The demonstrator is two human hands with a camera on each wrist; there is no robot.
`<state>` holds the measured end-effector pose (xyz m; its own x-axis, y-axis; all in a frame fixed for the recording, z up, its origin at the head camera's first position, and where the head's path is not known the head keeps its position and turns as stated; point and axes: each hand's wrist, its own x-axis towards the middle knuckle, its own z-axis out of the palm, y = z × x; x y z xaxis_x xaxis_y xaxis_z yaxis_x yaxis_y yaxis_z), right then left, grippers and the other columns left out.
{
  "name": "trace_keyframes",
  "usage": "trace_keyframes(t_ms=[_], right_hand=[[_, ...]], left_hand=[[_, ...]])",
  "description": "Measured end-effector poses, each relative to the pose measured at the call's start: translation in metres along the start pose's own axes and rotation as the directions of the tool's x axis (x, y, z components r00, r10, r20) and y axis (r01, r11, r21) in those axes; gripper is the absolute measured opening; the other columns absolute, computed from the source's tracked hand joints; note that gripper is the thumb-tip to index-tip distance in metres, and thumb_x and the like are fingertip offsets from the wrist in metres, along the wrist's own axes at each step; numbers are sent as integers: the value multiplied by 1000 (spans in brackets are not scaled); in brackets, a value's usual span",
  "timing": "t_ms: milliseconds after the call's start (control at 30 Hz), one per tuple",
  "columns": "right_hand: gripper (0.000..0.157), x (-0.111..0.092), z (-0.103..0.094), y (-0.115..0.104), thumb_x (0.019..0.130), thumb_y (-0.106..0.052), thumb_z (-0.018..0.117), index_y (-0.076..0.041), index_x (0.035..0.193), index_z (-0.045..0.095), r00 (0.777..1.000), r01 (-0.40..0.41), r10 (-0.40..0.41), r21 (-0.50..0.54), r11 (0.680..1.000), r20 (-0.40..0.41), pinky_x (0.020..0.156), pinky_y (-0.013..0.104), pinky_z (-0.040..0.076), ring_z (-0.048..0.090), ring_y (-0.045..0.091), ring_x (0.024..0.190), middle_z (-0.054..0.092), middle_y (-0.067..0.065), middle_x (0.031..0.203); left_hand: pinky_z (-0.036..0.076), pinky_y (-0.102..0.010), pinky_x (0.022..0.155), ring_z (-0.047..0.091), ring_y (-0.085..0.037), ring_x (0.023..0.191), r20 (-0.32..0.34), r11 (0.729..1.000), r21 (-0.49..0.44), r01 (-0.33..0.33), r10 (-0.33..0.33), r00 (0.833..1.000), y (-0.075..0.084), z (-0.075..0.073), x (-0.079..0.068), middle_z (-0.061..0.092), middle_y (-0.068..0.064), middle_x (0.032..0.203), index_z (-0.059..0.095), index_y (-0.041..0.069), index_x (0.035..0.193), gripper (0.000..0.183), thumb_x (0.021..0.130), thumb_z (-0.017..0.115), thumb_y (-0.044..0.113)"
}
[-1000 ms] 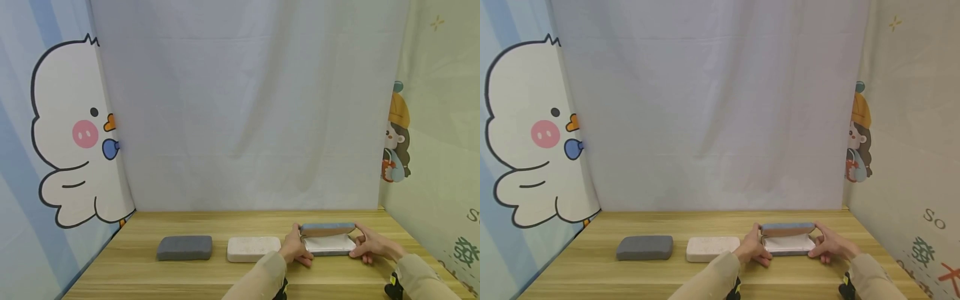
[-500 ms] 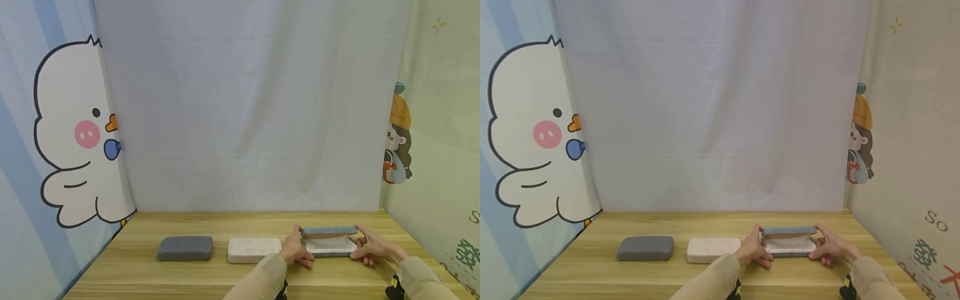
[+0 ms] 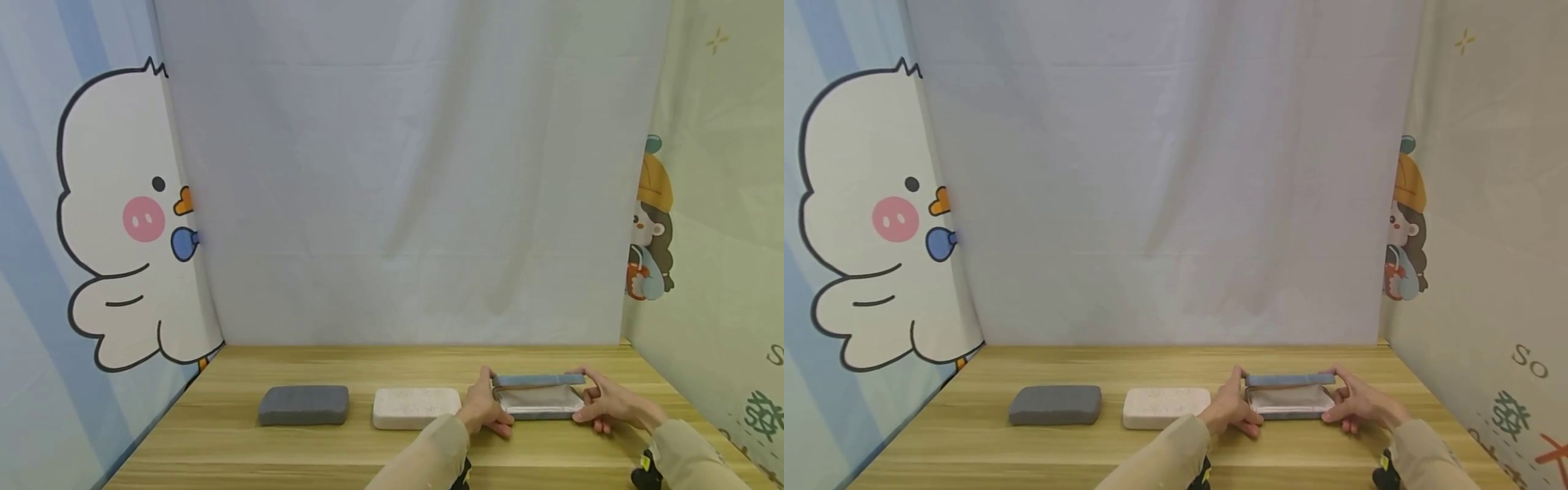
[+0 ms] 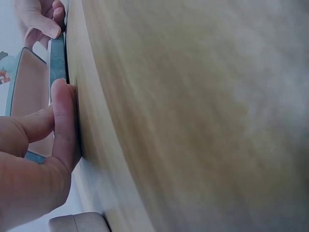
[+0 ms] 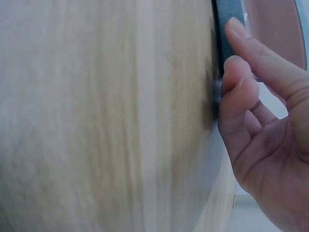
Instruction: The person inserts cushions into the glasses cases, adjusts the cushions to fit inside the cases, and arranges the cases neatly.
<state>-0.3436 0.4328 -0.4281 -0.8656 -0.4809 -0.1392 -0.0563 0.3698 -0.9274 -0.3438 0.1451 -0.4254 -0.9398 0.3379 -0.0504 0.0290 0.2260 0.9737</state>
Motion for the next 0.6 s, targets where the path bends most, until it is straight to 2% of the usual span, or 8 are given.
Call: trace_keyframes(t_ms=[233, 433, 600], right_hand=[[78, -1, -1, -1, 91, -7, 63, 3, 142, 4, 1000, -14, 14, -7, 1000, -3, 46, 21, 51, 57, 10, 52, 50, 2, 73], [76, 0, 0, 0, 91, -12, 65, 4, 141, 9, 999, -35, 35, -7, 999, -23, 47, 23, 52, 57, 11, 53, 50, 3, 73], [78, 1, 2, -1, 89, -13, 68, 4, 140, 11, 997, -54, 53, -20, 998, -49, 47, 23, 52, 57, 11, 52, 49, 3, 72]], left_hand=[[59, -35, 47, 69, -42, 61, -4, 999, 37, -10, 10, 1000, 2, 1, -1, 59, -18, 68, 41, 11, 115, 63, 70, 70, -23], [59, -36, 46, 68, -42, 58, -28, 996, 75, -37, 39, 999, 0, 2, 0, 57, -21, 71, 42, 8, 113, 60, 70, 69, -24], [57, -34, 43, 68, -40, 55, -39, 994, 94, -47, 51, 998, -3, 5, 2, 57, -18, 64, 43, 8, 112, 60, 68, 69, -25]])
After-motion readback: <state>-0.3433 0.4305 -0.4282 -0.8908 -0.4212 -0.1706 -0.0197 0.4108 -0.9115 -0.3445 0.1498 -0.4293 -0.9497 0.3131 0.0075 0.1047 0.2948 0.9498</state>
